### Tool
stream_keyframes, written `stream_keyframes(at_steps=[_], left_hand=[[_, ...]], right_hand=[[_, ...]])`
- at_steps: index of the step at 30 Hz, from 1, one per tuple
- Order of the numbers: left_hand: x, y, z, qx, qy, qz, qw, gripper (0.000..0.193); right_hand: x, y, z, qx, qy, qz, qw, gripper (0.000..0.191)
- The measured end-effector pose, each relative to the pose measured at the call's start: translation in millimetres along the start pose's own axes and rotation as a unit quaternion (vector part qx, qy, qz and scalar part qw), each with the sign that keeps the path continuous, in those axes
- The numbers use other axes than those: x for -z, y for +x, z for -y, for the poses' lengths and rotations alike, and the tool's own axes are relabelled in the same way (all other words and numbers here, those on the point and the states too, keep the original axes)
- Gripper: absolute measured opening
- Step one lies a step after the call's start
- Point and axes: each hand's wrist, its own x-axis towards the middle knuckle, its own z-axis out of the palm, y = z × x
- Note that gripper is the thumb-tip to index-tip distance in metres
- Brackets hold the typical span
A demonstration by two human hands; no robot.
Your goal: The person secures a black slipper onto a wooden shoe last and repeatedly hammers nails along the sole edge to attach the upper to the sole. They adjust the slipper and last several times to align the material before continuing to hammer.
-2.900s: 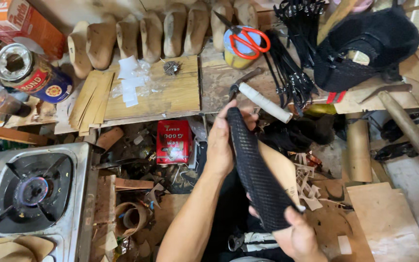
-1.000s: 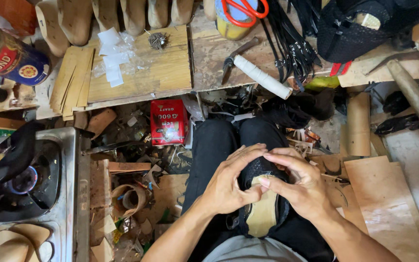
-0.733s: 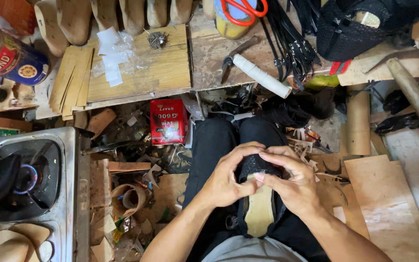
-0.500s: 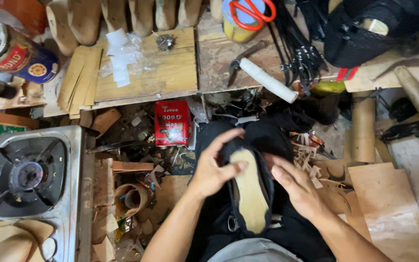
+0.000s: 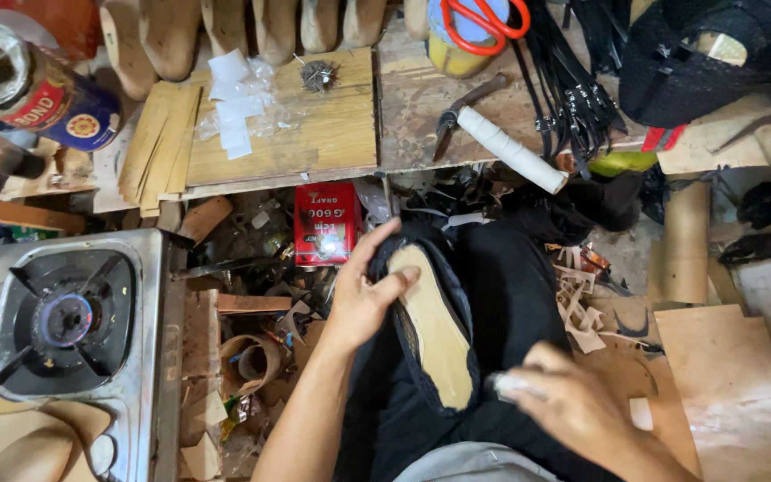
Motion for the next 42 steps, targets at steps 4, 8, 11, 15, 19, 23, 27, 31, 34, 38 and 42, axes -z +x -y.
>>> stream_keyframes(at_steps=[4, 8, 11, 15, 19, 23, 27, 31, 34, 38, 42], left_hand=[[-11.9, -13.5, 3.5, -0.062, 0.127, 0.032, 0.989, 0.063], [-31.0, -23.1, -4.4, -0.088, 0.179, 0.044, 0.979, 0.061], [-45.8, -27.8, -17.2, -0.117, 0.226, 0.059, 0.965, 0.061], [-67.3, -37.3, -33.0, -0.144, 0.256, 0.076, 0.953, 0.06], [-81.2, -47.6, -42.8, -0.161, 0.276, 0.089, 0.943, 0.059], [-89.2, -56.1, -48.8, -0.167, 0.296, 0.094, 0.936, 0.06], [-90.0, -57.6, -49.8, -0.16, 0.304, 0.099, 0.934, 0.058], [-84.0, -51.4, -45.4, -0.151, 0.3, 0.093, 0.937, 0.059], [-79.7, -49.2, -46.4, -0.152, 0.299, 0.09, 0.938, 0.058], [-74.1, -46.4, -59.4, -0.146, 0.313, 0.125, 0.93, 0.055], [-64.9, -38.3, -74.1, -0.155, 0.32, 0.147, 0.923, 0.053]], right_hand=[[23.0, -11.1, -6.3, 0.007, 0.013, -0.26, 0.965, 0.02], [31.1, -26.1, -10.3, -0.022, 0.166, -0.273, 0.947, 0.021], [29.7, -23.0, -14.1, -0.173, 0.171, -0.059, 0.968, 0.024], [27.3, -7.4, -13.9, -0.19, 0.339, 0.12, 0.913, 0.028], [53.9, 1.4, -6.4, -0.154, 0.377, 0.143, 0.902, 0.04], [89.3, 9.4, 10.9, -0.17, 0.331, 0.212, 0.904, 0.03], [95.6, 12.4, 35.6, -0.286, 0.34, 0.195, 0.874, 0.025], [52.7, 3.8, 57.0, -0.272, 0.215, 0.057, 0.936, 0.027], [24.4, 5.0, 58.7, -0.225, 0.286, -0.016, 0.931, 0.026], [24.2, 2.3, 60.2, -0.233, 0.239, 0.004, 0.943, 0.028], [41.8, 4.7, 76.3, -0.135, 0.186, -0.021, 0.973, 0.042]])
